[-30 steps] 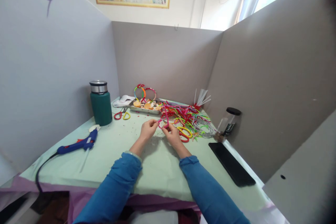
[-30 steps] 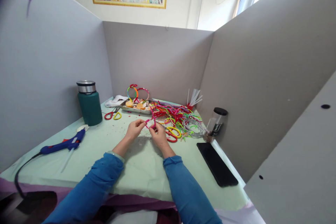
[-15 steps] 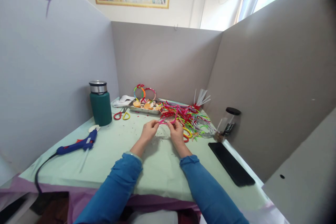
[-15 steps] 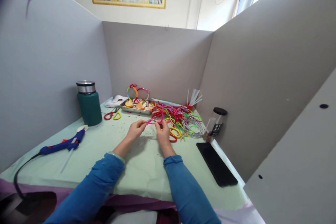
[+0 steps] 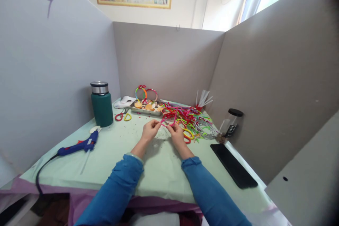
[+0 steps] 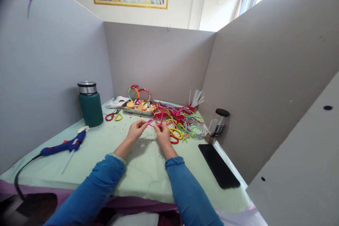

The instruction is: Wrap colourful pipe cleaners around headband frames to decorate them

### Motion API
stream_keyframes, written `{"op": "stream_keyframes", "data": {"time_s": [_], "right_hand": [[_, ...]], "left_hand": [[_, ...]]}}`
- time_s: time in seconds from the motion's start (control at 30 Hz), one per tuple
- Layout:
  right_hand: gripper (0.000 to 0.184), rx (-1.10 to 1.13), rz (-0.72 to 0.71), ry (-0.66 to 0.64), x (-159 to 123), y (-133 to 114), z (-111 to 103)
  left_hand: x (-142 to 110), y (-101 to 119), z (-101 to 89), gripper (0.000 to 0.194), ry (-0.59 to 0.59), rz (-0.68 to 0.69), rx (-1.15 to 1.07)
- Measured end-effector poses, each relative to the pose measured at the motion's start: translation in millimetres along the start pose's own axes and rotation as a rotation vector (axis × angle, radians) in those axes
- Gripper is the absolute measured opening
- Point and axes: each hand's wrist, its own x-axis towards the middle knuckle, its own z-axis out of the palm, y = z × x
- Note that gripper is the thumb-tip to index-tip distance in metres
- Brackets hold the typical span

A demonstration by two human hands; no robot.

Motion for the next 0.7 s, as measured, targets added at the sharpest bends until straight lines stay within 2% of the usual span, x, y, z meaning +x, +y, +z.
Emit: {"op": "stream_keyframes", "data": {"time_s": [0.2,0.33,0.53,0.63,0.7], "right_hand": [[0.022,0.110,0.130,-0.059,-1.2,-1.9,1.7],[0.024,0.119,0.158,-0.091,-1.7,2.9,1.5],[0.023,-0.068,0.033,0.005,4.2,15.1,-4.7],[0.027,-0.030,-0.011,0.062,7.1,13.4,-8.3],[0.028,0.020,-0.015,0.054,8.0,9.8,-9.8]], "left_hand": [[0.0,-1.0,2.0,0.030,-0.012,0.014,-0.077],[0.1,-2.2,2.6,0.029,-0.015,0.013,-0.076],[-1.8,2.2,1.3,0.031,-0.033,0.047,-0.027],[-2.8,2.8,1.6,0.031,-0.075,0.039,-0.028],[-3.3,2.0,2.2,0.031,-0.101,0.041,-0.013]]}}
